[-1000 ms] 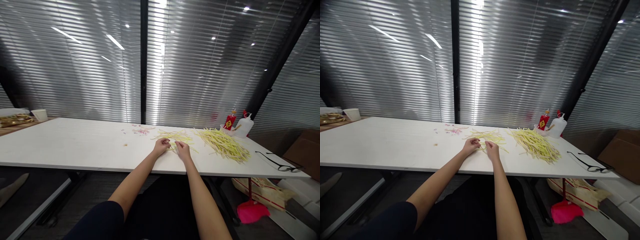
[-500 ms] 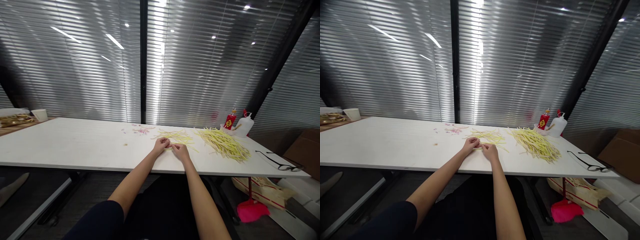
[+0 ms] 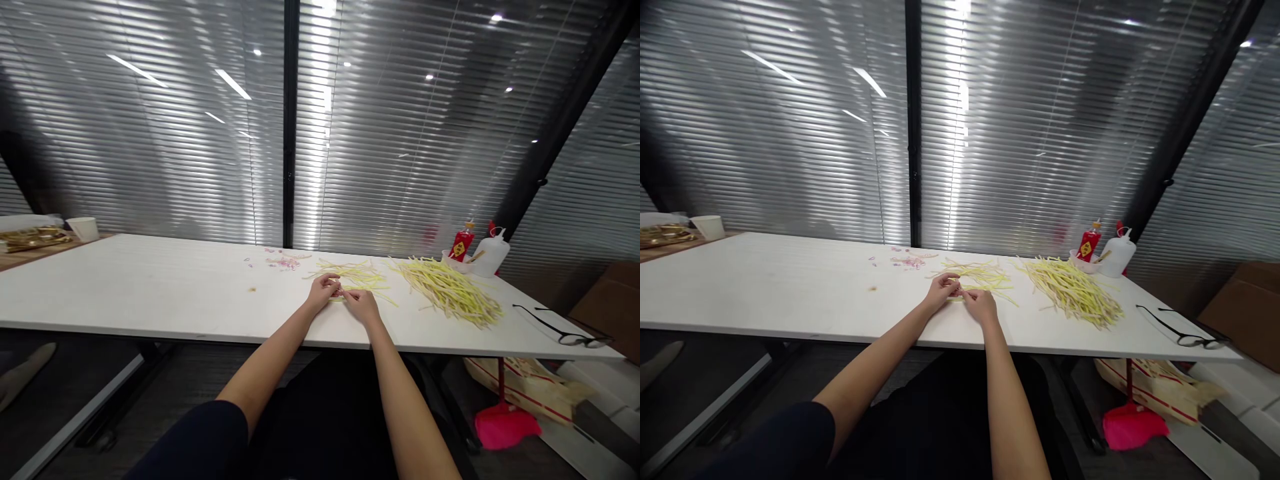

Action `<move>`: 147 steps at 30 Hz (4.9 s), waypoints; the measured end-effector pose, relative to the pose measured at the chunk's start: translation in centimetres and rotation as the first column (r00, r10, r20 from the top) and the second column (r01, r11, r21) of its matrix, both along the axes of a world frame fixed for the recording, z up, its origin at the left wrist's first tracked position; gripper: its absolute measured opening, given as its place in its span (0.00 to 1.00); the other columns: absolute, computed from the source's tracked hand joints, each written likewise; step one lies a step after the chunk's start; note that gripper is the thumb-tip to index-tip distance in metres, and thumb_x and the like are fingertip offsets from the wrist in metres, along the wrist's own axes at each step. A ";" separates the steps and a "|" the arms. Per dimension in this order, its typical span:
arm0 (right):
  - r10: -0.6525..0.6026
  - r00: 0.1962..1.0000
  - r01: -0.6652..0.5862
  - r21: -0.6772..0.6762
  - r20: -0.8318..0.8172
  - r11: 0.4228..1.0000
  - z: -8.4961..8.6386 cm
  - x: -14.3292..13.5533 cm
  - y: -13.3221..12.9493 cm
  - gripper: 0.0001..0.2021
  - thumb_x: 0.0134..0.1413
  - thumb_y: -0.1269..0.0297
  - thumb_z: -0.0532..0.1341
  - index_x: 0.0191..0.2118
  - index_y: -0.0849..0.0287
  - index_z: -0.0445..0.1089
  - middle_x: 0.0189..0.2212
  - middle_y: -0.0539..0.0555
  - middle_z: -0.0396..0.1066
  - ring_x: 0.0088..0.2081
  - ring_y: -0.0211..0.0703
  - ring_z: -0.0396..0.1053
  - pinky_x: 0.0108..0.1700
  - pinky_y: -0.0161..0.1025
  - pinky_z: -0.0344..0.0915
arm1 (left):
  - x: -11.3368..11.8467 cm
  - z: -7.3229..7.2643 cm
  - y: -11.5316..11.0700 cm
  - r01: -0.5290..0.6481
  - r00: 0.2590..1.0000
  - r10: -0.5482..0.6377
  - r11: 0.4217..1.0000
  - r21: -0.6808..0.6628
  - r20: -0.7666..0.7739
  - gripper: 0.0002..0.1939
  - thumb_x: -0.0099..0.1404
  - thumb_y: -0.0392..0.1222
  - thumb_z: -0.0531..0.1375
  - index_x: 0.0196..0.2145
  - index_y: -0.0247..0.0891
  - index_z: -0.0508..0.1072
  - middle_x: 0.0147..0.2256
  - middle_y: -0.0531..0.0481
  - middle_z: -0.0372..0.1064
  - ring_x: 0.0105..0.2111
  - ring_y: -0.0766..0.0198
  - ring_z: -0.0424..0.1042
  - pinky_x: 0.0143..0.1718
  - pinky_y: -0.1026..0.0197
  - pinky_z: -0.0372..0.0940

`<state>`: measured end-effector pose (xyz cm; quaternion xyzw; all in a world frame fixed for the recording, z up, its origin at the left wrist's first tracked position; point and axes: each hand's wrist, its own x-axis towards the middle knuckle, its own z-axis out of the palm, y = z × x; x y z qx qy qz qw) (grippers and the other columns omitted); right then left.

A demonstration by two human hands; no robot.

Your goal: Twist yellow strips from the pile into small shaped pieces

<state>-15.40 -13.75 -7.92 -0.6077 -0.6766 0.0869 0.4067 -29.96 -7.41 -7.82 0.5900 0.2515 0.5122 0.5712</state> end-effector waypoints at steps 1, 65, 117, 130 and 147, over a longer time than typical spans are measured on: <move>-0.001 1.000 0.001 -0.005 -0.005 1.000 0.0 0.0 0.0 0.17 0.56 0.54 0.53 0.33 0.54 0.77 0.26 0.51 0.75 0.30 0.42 0.68 0.31 0.33 0.58 | 0.0 -0.1 0.0 -0.006 1.000 0.006 1.000 0.010 -0.003 0.20 0.51 0.47 0.65 0.39 0.33 0.71 0.24 0.48 0.72 0.24 0.65 0.72 0.31 0.59 0.69; -0.136 0.955 0.125 0.058 0.263 0.990 -0.2 -0.6 0.0 0.14 0.63 0.61 0.48 0.43 0.51 0.71 0.36 0.52 0.74 0.35 0.44 0.69 0.36 0.35 0.56 | -0.6 0.5 0.9 0.004 0.955 0.090 0.948 -0.318 0.281 0.15 0.49 0.44 0.68 0.32 0.35 0.71 0.25 0.51 0.70 0.27 0.69 0.72 0.33 0.66 0.68; -0.086 0.986 0.070 0.113 0.141 0.991 -0.5 -0.5 0.3 0.08 0.56 0.60 0.56 0.34 0.55 0.71 0.30 0.51 0.71 0.32 0.41 0.65 0.34 0.34 0.56 | -0.4 1.0 0.8 -0.094 0.887 0.256 0.915 -0.393 0.383 0.18 0.41 0.44 0.71 0.28 0.35 0.71 0.29 0.51 0.67 0.30 0.70 0.68 0.33 0.67 0.63; -0.089 0.991 0.080 0.092 0.096 0.993 -0.6 -0.2 0.5 0.08 0.56 0.62 0.56 0.30 0.55 0.70 0.30 0.51 0.72 0.32 0.41 0.66 0.34 0.34 0.56 | -0.2 0.4 1.2 -0.145 0.896 0.265 0.933 -0.329 0.357 0.19 0.40 0.46 0.71 0.28 0.35 0.73 0.28 0.51 0.68 0.30 0.70 0.68 0.32 0.66 0.62; -0.125 0.907 0.211 0.177 -0.403 0.961 -0.7 0.2 0.8 0.16 0.53 0.51 0.53 0.34 0.60 0.67 0.28 0.53 0.67 0.28 0.41 0.63 0.31 0.35 0.60 | 0.0 0.2 0.9 -0.086 0.962 0.145 0.965 -0.247 0.232 0.16 0.42 0.46 0.70 0.26 0.34 0.74 0.28 0.48 0.71 0.28 0.67 0.70 0.35 0.62 0.63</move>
